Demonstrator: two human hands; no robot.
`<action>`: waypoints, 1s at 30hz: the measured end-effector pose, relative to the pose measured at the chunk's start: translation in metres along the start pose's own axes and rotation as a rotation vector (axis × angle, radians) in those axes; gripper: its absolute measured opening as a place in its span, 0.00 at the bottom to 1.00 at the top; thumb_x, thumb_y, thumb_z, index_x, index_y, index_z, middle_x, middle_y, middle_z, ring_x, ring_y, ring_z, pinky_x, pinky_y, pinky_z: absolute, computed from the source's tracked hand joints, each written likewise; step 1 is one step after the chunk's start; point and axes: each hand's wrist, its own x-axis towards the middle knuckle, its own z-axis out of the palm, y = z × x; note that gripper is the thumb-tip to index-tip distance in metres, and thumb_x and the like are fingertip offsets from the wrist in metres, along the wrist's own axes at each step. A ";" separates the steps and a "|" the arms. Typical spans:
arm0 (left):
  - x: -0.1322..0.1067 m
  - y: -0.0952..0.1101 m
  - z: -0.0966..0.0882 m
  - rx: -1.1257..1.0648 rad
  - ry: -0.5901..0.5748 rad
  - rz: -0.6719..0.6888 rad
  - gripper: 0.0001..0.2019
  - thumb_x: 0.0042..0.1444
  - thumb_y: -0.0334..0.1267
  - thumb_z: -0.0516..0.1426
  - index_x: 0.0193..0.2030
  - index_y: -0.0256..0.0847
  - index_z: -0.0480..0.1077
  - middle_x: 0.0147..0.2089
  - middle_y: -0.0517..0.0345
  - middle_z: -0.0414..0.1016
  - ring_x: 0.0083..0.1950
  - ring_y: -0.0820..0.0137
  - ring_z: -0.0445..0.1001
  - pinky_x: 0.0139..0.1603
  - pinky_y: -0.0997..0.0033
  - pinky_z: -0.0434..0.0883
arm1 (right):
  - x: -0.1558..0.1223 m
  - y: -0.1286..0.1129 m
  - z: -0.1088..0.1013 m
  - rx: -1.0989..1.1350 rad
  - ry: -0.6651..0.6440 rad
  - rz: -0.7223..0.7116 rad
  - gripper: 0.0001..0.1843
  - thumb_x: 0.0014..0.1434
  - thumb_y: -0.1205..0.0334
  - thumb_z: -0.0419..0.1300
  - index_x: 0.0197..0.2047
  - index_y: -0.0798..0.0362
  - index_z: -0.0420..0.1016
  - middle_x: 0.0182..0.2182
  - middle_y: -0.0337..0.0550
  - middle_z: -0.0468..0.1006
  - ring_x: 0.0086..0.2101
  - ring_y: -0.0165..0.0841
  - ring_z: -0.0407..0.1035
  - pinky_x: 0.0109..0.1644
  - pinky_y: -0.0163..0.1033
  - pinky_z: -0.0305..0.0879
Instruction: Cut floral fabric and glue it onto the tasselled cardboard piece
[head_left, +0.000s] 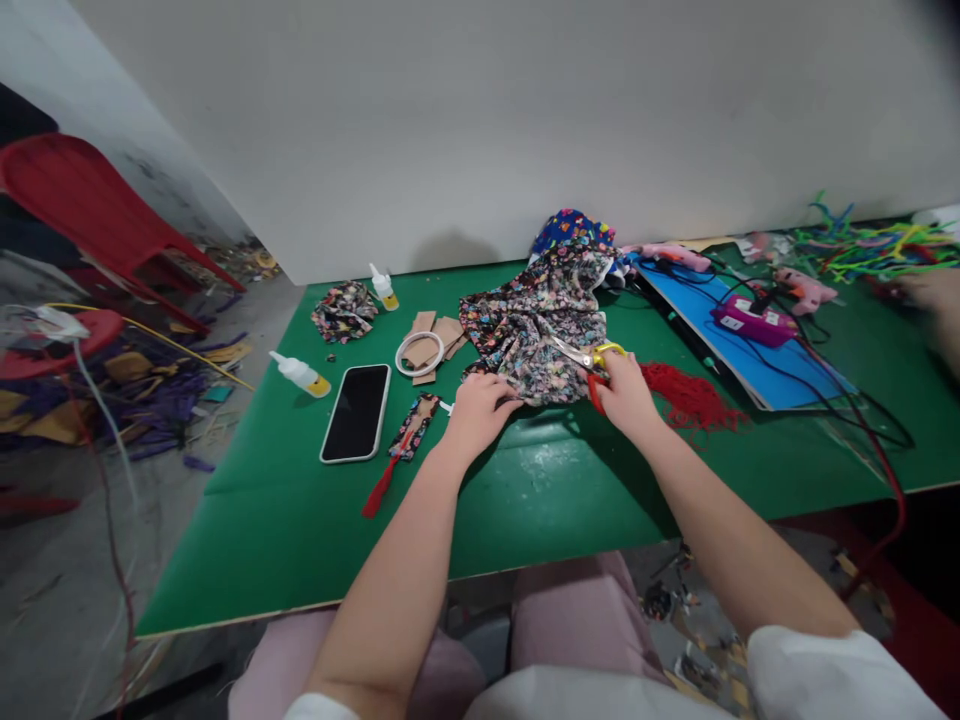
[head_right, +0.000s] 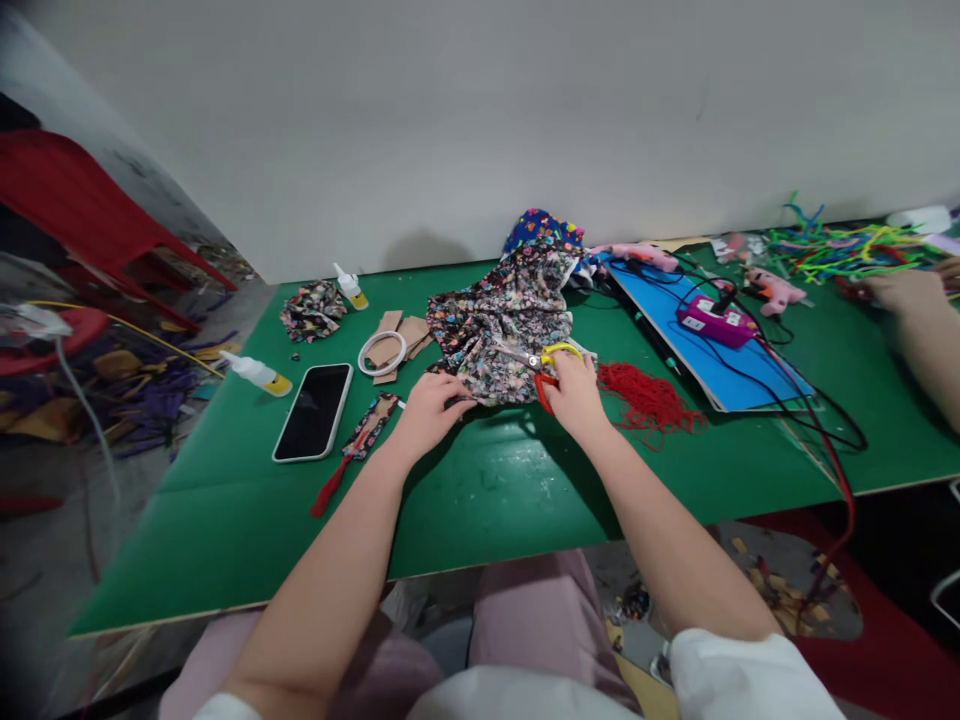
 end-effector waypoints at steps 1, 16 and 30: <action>0.001 0.002 -0.001 -0.071 0.062 0.003 0.06 0.55 0.39 0.57 0.33 0.41 0.72 0.39 0.57 0.74 0.45 0.67 0.69 0.50 0.65 0.63 | -0.009 -0.009 -0.002 0.114 0.041 0.031 0.07 0.53 0.61 0.54 0.36 0.52 0.65 0.36 0.48 0.74 0.39 0.41 0.67 0.48 0.50 0.61; -0.004 0.034 -0.019 -0.998 0.258 -0.049 0.14 0.53 0.48 0.56 0.30 0.38 0.70 0.29 0.59 0.70 0.32 0.73 0.66 0.35 0.74 0.64 | -0.012 -0.047 0.032 0.257 0.200 0.114 0.08 0.47 0.64 0.55 0.32 0.50 0.58 0.32 0.41 0.66 0.34 0.34 0.61 0.39 0.39 0.59; 0.007 0.018 -0.034 -1.075 0.442 -0.266 0.12 0.49 0.47 0.59 0.28 0.40 0.68 0.24 0.64 0.62 0.24 0.78 0.58 0.25 0.78 0.58 | -0.017 -0.049 -0.012 0.630 0.108 0.158 0.14 0.51 0.53 0.56 0.32 0.48 0.53 0.25 0.35 0.65 0.23 0.28 0.62 0.29 0.37 0.62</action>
